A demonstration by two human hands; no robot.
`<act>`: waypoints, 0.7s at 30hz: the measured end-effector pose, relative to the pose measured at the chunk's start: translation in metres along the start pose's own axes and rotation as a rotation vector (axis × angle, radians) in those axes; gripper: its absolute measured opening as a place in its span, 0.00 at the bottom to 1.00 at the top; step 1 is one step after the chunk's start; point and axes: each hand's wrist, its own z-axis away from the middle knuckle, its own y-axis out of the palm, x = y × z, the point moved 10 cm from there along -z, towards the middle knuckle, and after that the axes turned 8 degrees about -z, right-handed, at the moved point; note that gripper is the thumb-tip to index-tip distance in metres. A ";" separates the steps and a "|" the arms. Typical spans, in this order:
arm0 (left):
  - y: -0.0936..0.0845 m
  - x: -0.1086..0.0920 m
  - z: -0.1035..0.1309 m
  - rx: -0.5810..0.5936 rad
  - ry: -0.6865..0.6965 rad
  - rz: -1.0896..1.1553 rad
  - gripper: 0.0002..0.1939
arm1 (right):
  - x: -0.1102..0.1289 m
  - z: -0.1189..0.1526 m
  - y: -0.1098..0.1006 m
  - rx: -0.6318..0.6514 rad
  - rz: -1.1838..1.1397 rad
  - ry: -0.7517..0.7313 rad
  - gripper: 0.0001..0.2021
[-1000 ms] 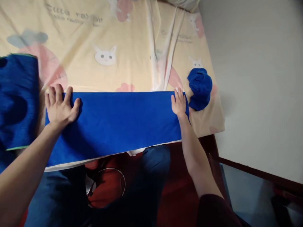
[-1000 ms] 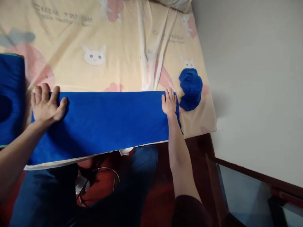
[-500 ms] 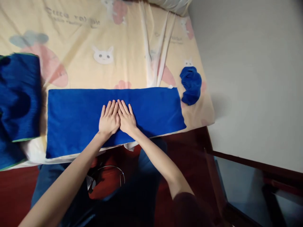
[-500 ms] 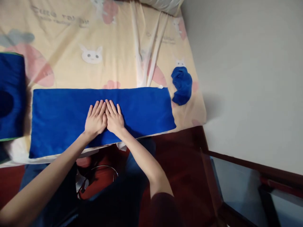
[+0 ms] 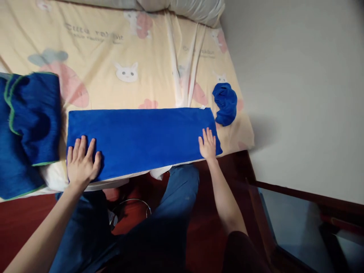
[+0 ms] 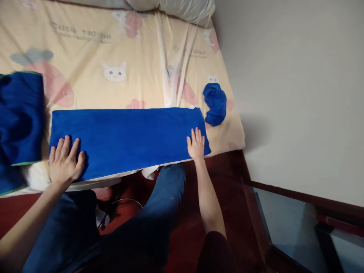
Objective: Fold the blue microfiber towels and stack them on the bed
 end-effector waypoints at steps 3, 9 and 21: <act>-0.003 0.015 0.015 0.004 -0.058 -0.017 0.31 | -0.032 0.001 -0.007 -0.007 0.020 0.081 0.32; -0.007 0.029 0.042 -0.008 -0.083 -0.054 0.33 | -0.042 0.010 -0.006 0.010 0.057 0.089 0.34; -0.013 0.044 0.083 0.056 -0.082 -0.155 0.32 | -0.056 0.035 -0.001 0.003 0.021 0.299 0.37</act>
